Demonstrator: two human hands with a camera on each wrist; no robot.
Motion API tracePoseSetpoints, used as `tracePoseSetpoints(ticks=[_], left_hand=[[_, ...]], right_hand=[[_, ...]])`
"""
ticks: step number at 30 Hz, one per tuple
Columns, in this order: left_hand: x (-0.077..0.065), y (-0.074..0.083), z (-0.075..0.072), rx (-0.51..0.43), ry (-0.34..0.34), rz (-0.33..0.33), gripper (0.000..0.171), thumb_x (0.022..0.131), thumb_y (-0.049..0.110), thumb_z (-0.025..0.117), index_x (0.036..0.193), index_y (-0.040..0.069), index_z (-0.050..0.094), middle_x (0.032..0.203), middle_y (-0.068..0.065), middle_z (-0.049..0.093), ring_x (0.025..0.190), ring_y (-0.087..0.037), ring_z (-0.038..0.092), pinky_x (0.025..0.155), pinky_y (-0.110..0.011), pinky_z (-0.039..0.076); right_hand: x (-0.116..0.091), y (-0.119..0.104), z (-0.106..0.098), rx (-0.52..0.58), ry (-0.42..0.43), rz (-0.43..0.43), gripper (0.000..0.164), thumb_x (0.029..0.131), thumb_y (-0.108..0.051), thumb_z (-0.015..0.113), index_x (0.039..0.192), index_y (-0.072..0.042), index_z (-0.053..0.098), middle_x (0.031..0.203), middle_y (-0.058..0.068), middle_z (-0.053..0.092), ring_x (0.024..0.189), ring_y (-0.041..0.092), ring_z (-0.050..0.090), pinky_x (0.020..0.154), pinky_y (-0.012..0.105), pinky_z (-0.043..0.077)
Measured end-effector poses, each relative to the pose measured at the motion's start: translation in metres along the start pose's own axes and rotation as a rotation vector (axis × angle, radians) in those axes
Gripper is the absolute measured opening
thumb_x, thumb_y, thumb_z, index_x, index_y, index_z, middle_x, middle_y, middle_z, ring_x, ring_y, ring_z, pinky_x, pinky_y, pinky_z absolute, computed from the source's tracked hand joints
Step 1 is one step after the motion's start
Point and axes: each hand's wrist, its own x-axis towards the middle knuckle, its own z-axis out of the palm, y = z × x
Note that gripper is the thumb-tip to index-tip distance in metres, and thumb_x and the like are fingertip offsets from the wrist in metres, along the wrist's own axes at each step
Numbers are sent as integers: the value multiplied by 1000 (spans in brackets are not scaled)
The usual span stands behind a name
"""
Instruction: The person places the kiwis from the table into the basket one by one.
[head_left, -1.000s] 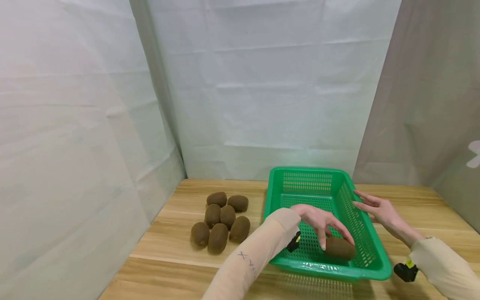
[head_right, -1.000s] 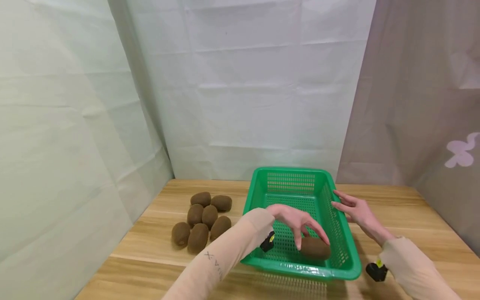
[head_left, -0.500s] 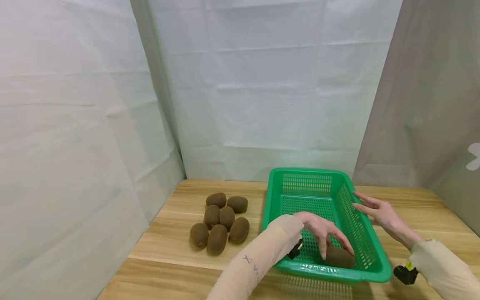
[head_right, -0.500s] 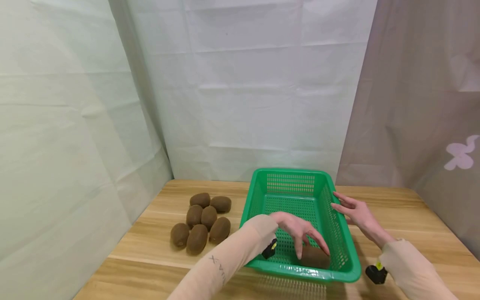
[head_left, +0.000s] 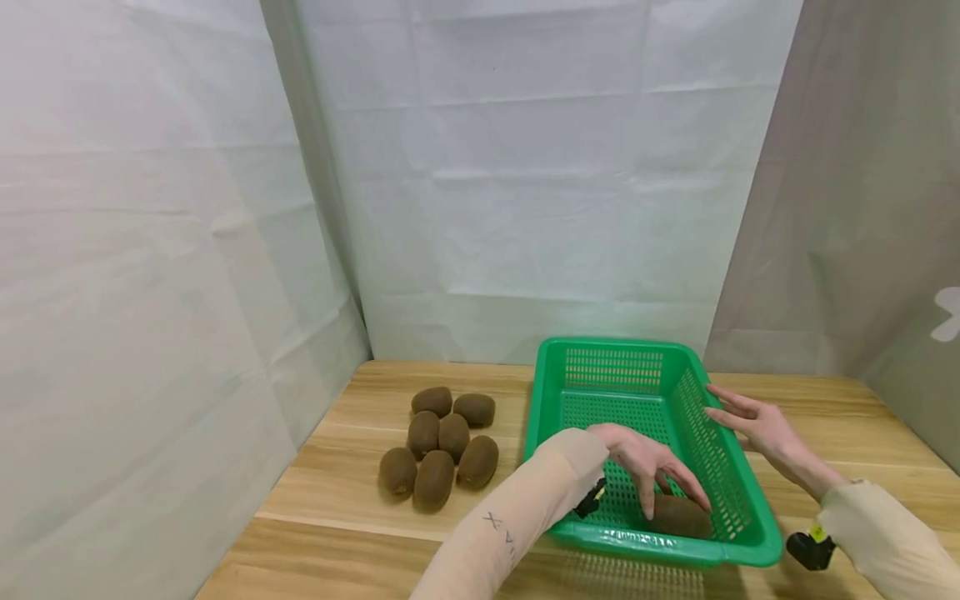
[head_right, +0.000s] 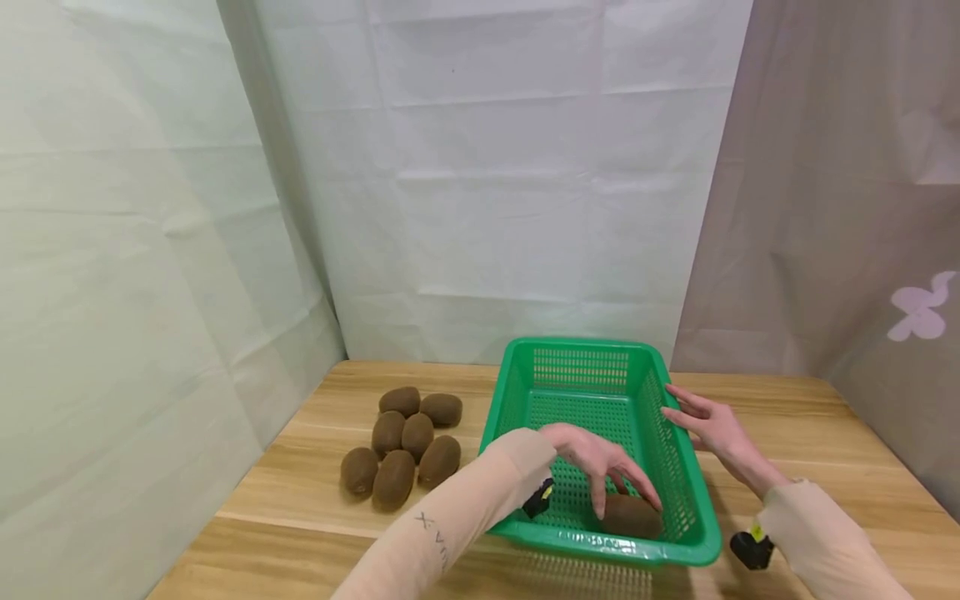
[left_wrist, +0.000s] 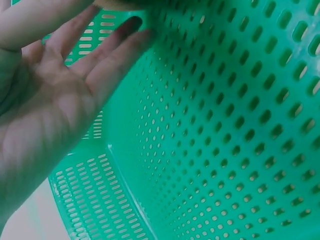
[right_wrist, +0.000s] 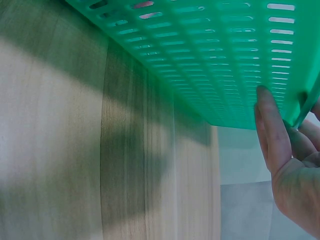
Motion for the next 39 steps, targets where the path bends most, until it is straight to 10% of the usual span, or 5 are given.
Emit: tracePoseSetpoints(ticks=[15, 39], left_hand=[[-28, 13, -4, -31, 86, 46, 71, 74, -25, 56, 137, 2, 36, 133, 3, 42, 120, -14, 37, 87, -28, 42], [-130, 13, -16, 15, 319, 300, 66, 80, -15, 59, 138, 6, 37, 132, 6, 44, 116, -16, 45, 87, -37, 42]], right_hand=[[-1, -2, 1, -28, -2, 9, 64, 93, -31, 51, 141, 2, 24, 135, 32, 27, 116, 48, 33, 80, 56, 41], [-1, -2, -4, -19, -7, 5, 62, 94, -29, 50, 141, 1, 24, 137, 32, 22, 120, 48, 26, 81, 57, 39]])
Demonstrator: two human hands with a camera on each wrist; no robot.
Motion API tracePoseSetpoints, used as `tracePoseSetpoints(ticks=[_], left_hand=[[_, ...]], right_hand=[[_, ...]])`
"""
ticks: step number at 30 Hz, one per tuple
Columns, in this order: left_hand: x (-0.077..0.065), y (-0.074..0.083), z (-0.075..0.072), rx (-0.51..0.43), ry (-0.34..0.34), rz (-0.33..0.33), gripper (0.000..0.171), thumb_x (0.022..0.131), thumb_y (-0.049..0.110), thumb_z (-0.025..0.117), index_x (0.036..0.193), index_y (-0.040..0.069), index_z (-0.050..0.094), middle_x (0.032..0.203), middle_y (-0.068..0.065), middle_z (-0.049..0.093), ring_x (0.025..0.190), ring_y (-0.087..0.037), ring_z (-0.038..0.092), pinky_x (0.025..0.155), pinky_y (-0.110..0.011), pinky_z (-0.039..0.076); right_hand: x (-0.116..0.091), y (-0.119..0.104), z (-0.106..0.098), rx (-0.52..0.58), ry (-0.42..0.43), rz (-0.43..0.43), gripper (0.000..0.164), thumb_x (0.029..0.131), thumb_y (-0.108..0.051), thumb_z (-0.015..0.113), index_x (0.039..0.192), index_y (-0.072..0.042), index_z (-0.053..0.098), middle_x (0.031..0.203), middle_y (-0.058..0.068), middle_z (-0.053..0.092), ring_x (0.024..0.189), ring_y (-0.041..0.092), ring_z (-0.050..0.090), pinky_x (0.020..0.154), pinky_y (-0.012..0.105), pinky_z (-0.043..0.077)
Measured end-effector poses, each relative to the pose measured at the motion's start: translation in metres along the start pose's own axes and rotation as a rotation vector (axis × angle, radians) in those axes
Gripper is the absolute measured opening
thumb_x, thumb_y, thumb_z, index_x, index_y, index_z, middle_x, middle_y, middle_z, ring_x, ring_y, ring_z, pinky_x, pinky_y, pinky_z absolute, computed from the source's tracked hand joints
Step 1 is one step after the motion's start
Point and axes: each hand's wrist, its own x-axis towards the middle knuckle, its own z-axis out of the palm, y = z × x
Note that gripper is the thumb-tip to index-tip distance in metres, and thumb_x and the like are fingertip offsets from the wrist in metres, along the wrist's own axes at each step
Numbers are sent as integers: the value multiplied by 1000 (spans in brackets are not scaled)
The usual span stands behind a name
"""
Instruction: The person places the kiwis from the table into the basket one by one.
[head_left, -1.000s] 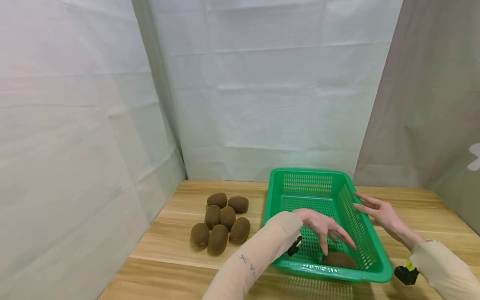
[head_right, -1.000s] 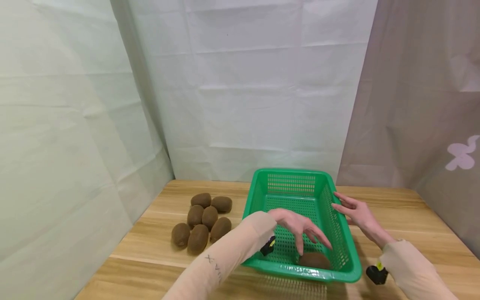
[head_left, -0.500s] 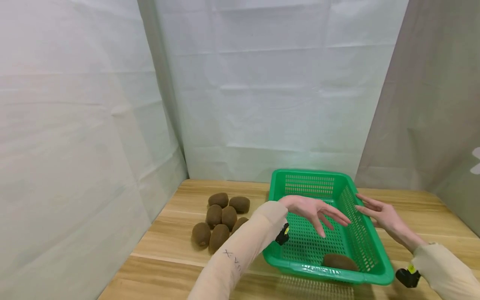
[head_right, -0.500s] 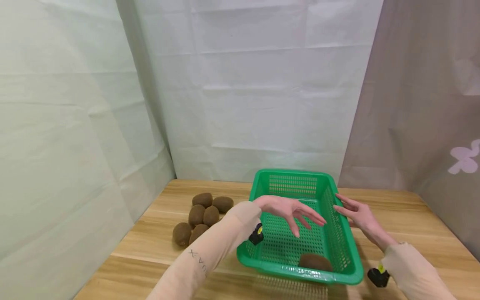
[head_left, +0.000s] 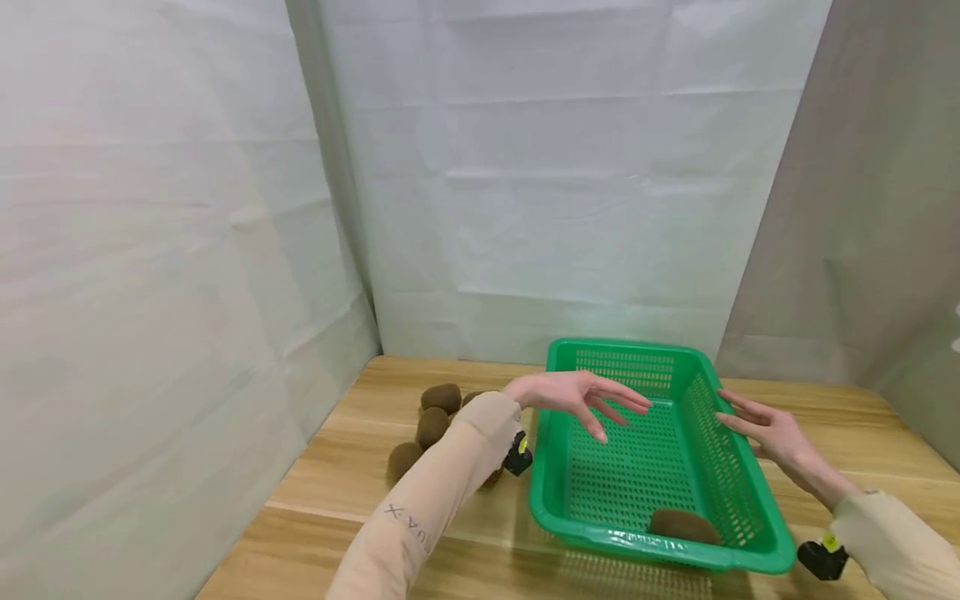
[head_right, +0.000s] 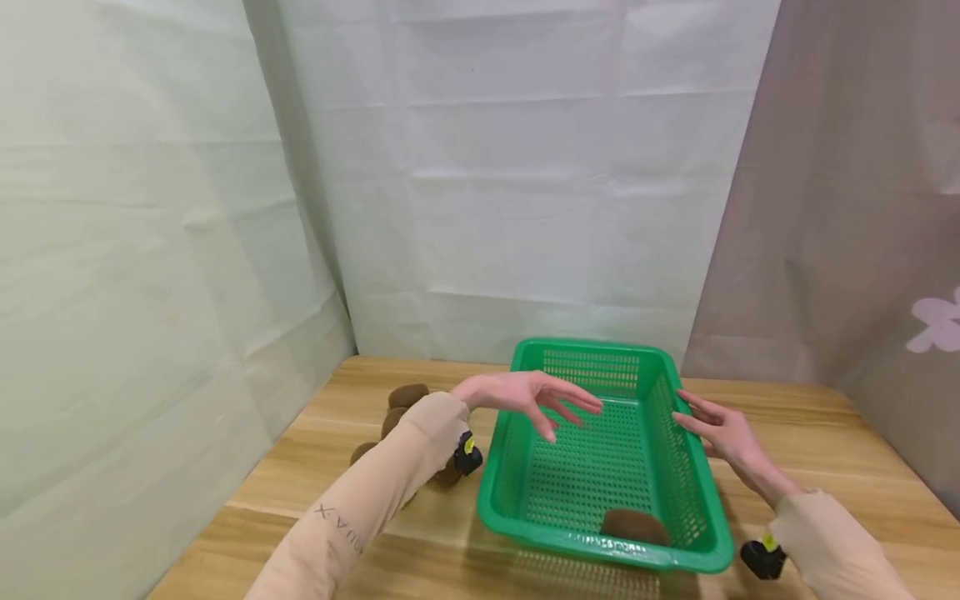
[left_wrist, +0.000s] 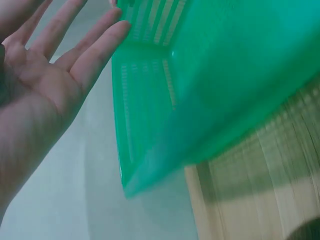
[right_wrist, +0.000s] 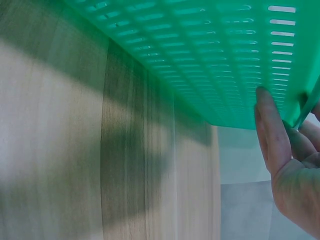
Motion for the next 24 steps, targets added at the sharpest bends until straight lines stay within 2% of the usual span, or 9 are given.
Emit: tracePoseSetpoints(ticks=[10, 14, 17, 21, 24], left_hand=[[-53, -12, -19, 53, 97, 29, 68, 82, -10, 59, 141, 9, 32, 138, 3, 38, 121, -20, 39, 87, -40, 42], [-81, -21, -26, 40, 150, 41, 67, 83, -12, 57, 141, 7, 30, 141, -6, 33, 124, -29, 33, 89, -42, 40], [-103, -30, -31, 36, 199, 43, 68, 83, -11, 57, 142, 8, 28, 142, -9, 30, 125, -30, 32, 90, -42, 39], [-134, -44, -34, 44, 285, 26, 68, 83, -7, 59, 142, 14, 31, 141, -3, 32, 123, -27, 35, 90, -44, 38], [-155, -53, -35, 59, 347, 12, 66, 83, -6, 60, 140, 17, 35, 140, -2, 34, 124, -33, 32, 90, -47, 37]], right_hand=[[-4, 3, -4, -17, 2, 8, 61, 95, -30, 49, 142, -1, 23, 137, 31, 23, 119, 46, 28, 80, 54, 42], [-4, 2, -5, -17, 6, 10, 61, 95, -30, 49, 142, -1, 23, 137, 32, 23, 119, 47, 27, 80, 53, 42], [-4, 2, -6, -25, 0, 8, 61, 95, -30, 48, 142, -1, 22, 137, 32, 22, 119, 47, 27, 80, 54, 42], [-4, 1, -6, -39, -2, 5, 61, 95, -31, 48, 141, -1, 23, 137, 31, 24, 117, 45, 30, 80, 54, 42], [-4, 1, -7, -38, -2, 3, 61, 95, -30, 49, 142, -1, 23, 137, 30, 24, 117, 43, 31, 79, 53, 43]])
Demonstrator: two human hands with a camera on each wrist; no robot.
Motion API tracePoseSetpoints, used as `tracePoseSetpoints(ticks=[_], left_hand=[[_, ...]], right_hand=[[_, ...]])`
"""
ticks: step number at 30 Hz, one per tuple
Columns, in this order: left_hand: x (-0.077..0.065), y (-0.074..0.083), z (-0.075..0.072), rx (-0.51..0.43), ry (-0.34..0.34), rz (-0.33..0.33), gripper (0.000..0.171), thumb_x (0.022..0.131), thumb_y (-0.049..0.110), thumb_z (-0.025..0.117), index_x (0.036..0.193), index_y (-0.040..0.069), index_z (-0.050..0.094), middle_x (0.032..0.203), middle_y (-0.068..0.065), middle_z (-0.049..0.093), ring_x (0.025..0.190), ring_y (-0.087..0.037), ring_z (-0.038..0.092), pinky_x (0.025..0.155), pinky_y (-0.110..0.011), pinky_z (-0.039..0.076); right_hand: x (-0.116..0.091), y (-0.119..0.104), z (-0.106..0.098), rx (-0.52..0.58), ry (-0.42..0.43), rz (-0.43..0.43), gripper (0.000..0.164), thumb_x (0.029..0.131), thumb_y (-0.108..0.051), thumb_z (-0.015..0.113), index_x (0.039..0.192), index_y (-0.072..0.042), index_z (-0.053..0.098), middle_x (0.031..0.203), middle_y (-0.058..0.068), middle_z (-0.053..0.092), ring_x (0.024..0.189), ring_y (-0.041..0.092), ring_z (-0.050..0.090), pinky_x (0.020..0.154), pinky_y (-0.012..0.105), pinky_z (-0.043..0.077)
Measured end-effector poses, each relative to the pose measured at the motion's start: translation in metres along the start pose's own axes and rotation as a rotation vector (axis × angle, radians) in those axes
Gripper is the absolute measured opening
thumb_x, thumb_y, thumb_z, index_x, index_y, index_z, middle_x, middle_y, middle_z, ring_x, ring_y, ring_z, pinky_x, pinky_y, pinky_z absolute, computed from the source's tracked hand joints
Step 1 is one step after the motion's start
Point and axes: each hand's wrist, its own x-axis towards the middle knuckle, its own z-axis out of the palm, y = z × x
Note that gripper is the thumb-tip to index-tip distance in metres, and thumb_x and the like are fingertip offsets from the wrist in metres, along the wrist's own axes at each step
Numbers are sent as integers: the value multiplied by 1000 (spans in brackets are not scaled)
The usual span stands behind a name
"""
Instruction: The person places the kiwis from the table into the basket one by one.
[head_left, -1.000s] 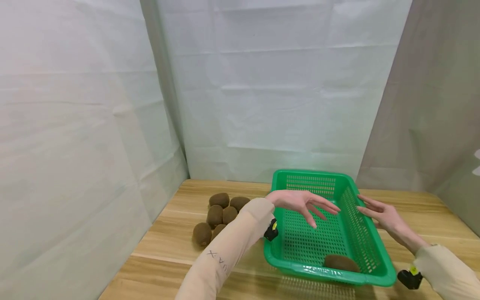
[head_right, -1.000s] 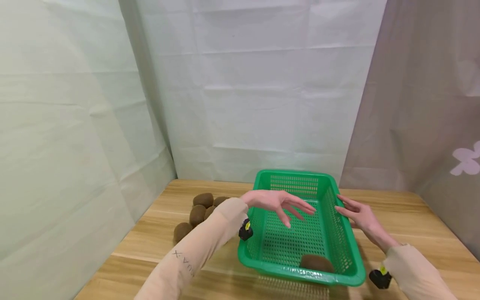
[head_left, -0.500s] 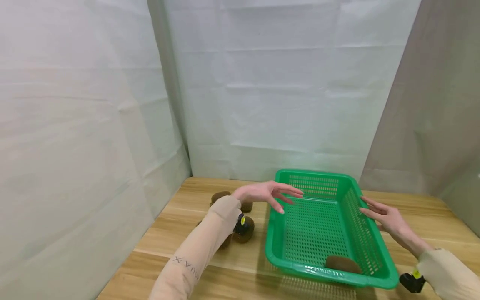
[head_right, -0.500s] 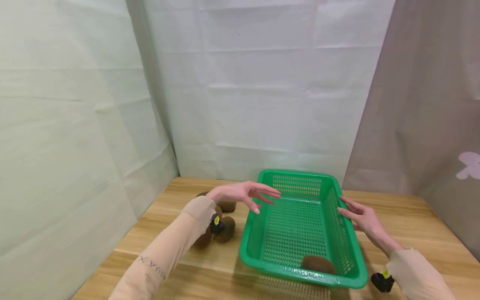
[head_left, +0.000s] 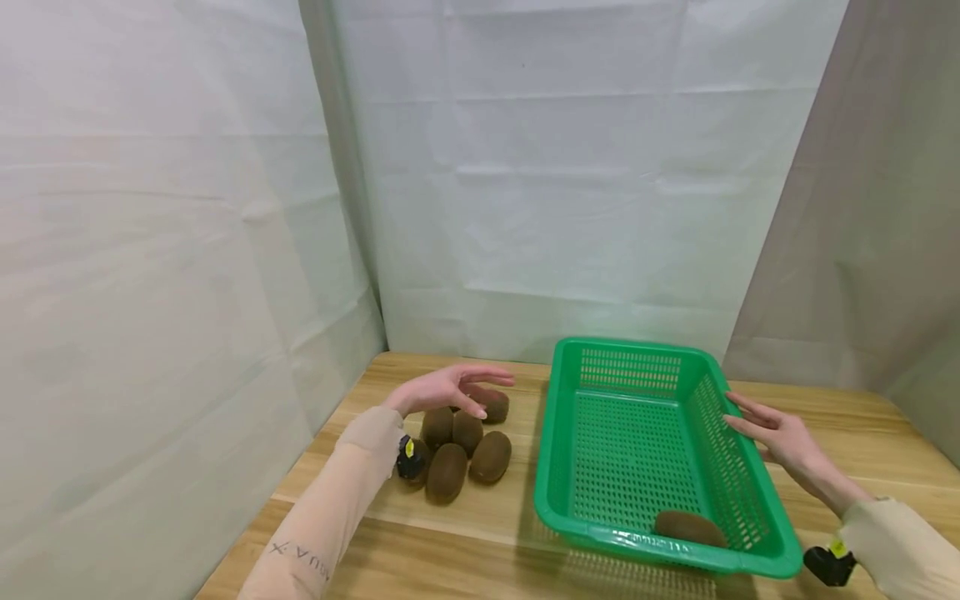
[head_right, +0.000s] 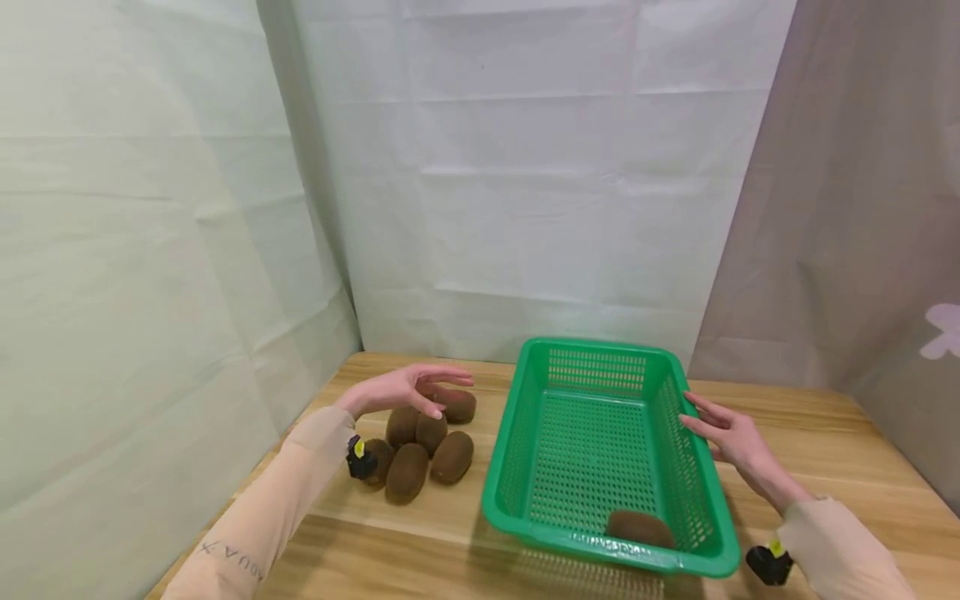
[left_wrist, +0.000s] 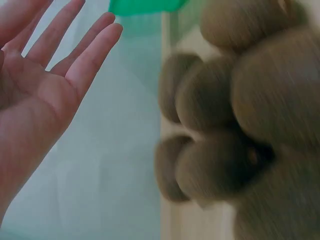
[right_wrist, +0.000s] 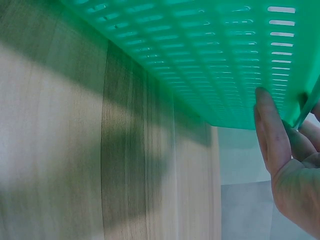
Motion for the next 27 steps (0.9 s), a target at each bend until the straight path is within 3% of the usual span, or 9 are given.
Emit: tracePoseSetpoints(ticks=[4, 10, 18, 23, 27], left_hand=[[-22, -11, -7, 47, 73, -26, 65, 83, 0, 63, 139, 17, 36, 141, -6, 33, 125, -39, 27, 93, -45, 35], [-49, -22, -13, 45, 173, -61, 62, 83, 0, 64, 138, 16, 39, 138, -9, 36, 123, -37, 32, 91, -41, 38], [-82, -36, -22, 85, 225, -71, 57, 81, -7, 62, 133, 4, 42, 132, -20, 41, 118, -41, 36, 88, -43, 39], [-100, -43, -23, 85, 243, -80, 54, 80, -8, 62, 129, -8, 39, 126, -29, 41, 114, -44, 38, 87, -44, 40], [-113, -49, -21, 114, 257, -97, 52, 80, -3, 65, 127, -9, 42, 127, -28, 41, 114, -49, 35, 88, -45, 40]], right_hand=[[0, 0, -1, -1, -1, -1, 61, 95, -30, 48, 142, -1, 23, 137, 30, 24, 117, 44, 30, 79, 53, 43], [0, -1, -1, -1, -8, 2, 61, 95, -30, 48, 142, 0, 21, 137, 31, 23, 118, 46, 28, 80, 53, 42], [0, 0, 0, -3, 2, 13, 62, 95, -31, 48, 141, 1, 22, 137, 31, 24, 118, 45, 30, 78, 51, 44], [0, 0, 0, -4, 2, 11, 62, 95, -31, 48, 141, 0, 23, 137, 31, 24, 117, 45, 30, 78, 53, 44], [0, -1, 0, -4, 0, 11, 62, 95, -31, 48, 141, 1, 22, 137, 31, 24, 118, 46, 29, 79, 54, 43]])
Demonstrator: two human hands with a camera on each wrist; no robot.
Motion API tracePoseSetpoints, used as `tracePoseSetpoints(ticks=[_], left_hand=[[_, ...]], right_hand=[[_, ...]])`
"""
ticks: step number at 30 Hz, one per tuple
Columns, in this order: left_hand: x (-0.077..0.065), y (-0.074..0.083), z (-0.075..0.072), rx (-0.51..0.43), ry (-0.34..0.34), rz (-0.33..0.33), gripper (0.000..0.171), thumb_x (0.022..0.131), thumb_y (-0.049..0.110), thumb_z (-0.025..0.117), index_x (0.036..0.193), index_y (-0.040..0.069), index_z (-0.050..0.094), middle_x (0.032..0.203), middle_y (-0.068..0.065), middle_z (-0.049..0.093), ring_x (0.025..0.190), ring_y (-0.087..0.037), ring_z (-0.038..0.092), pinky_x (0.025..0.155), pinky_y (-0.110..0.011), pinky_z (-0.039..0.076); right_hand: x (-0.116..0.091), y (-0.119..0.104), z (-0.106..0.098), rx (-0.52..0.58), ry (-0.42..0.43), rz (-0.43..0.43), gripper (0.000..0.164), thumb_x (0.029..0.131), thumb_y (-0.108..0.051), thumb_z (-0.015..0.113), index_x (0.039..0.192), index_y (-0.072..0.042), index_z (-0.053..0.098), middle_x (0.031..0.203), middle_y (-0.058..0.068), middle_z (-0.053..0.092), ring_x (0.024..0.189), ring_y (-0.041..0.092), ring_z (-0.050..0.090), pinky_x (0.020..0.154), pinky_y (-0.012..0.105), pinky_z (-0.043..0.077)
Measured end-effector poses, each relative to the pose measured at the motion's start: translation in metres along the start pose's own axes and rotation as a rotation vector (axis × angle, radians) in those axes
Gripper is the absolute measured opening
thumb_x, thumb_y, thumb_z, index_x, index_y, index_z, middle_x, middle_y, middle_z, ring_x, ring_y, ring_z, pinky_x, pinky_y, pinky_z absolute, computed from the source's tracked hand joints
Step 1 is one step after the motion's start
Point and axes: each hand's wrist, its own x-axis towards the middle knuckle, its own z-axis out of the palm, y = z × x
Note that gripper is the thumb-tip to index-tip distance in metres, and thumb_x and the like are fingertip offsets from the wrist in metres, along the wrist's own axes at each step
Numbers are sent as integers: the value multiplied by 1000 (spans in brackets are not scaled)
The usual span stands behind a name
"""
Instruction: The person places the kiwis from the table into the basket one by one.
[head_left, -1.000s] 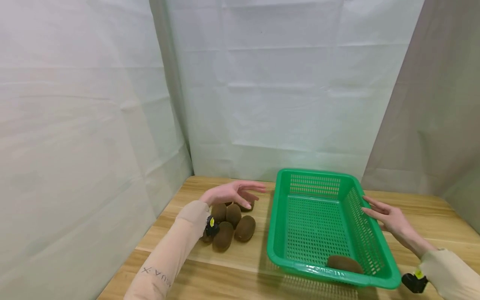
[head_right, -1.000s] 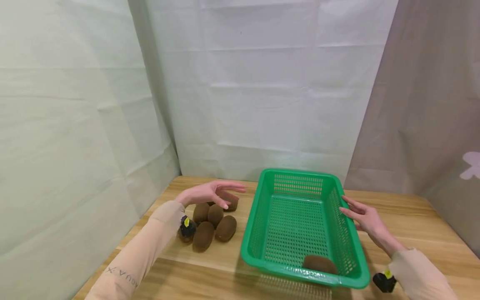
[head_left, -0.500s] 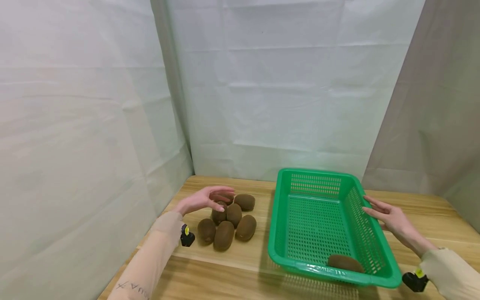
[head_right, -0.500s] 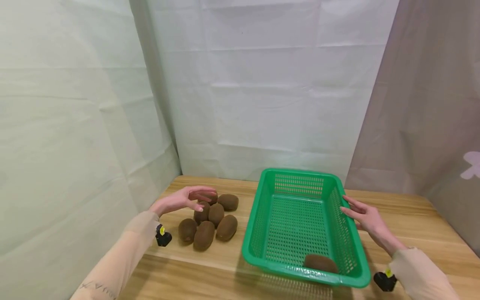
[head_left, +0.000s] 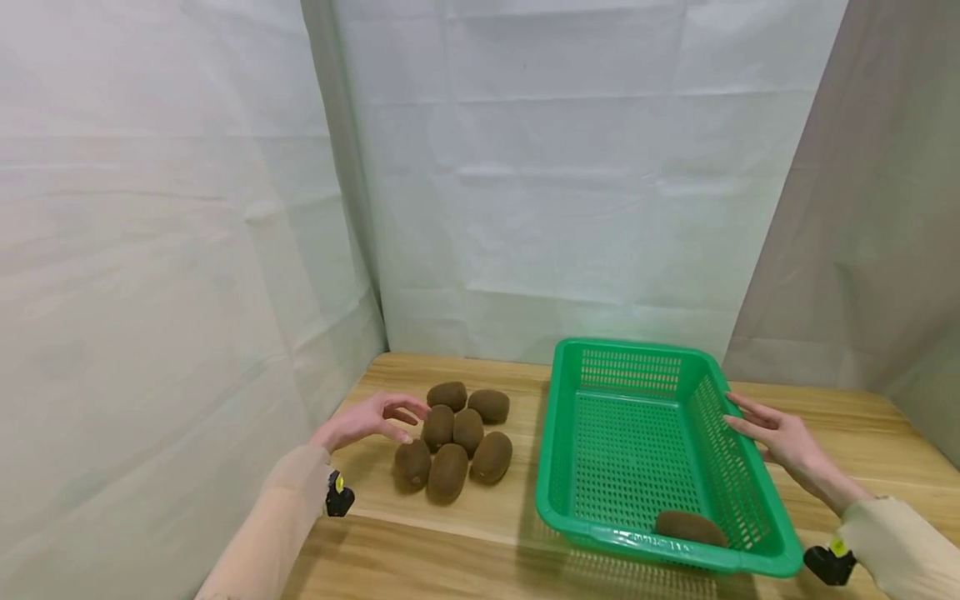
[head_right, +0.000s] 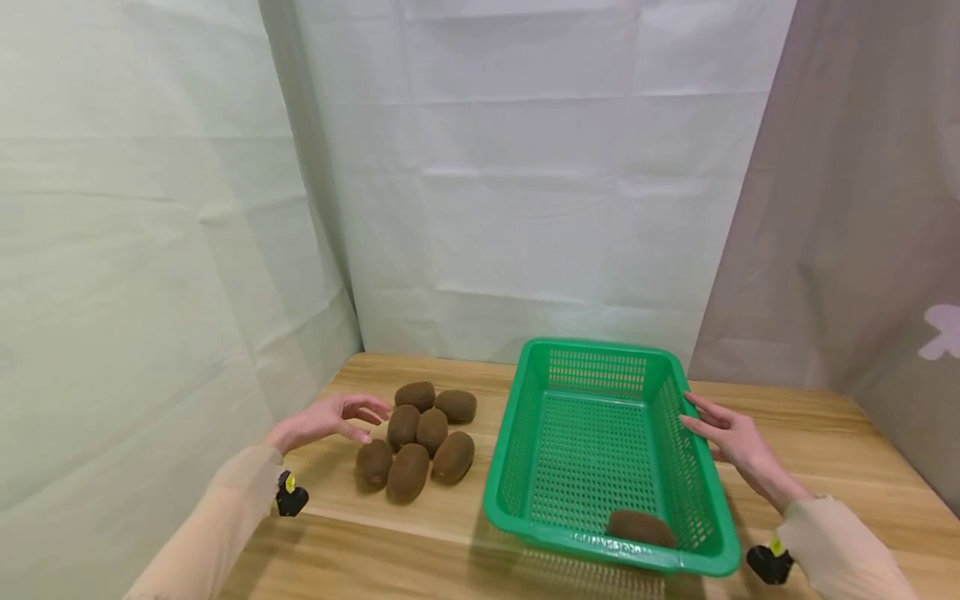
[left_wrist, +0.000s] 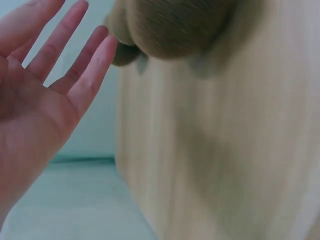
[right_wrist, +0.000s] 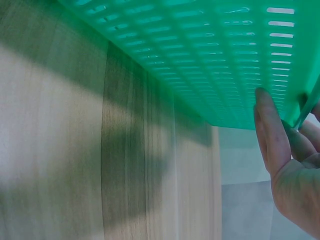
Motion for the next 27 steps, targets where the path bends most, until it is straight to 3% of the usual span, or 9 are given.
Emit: tracePoseSetpoints(ticks=[6, 11, 17, 27], left_hand=[[-18, -16, 2, 60, 65, -45, 53, 80, 3, 67, 128, -1, 46, 129, -24, 41, 115, -47, 36, 89, -46, 39], [-26, -27, 4, 54, 51, -66, 58, 80, 4, 68, 131, -5, 41, 130, -27, 38, 113, -44, 38, 90, -46, 37], [-28, -36, 8, 69, 32, -32, 58, 82, 5, 66, 131, -7, 39, 127, -26, 42, 110, -40, 44, 85, -39, 43], [-27, -47, 12, -15, 36, -96, 56, 81, 4, 67, 130, -6, 42, 130, -21, 43, 117, -39, 37, 86, -35, 43]], right_hand=[[0, 0, 1, 10, -3, 4, 63, 95, -31, 48, 141, 1, 22, 137, 32, 23, 118, 47, 28, 79, 53, 43], [0, -1, 1, 5, 6, 11, 63, 94, -32, 49, 142, -1, 22, 136, 31, 23, 119, 46, 28, 79, 53, 43], [0, -1, 1, 5, 2, 10, 63, 94, -32, 49, 142, 0, 22, 137, 31, 22, 119, 47, 28, 79, 53, 43], [1, -1, 2, 24, 10, 3, 63, 94, -31, 50, 141, 1, 23, 136, 31, 25, 118, 45, 29, 78, 52, 44]])
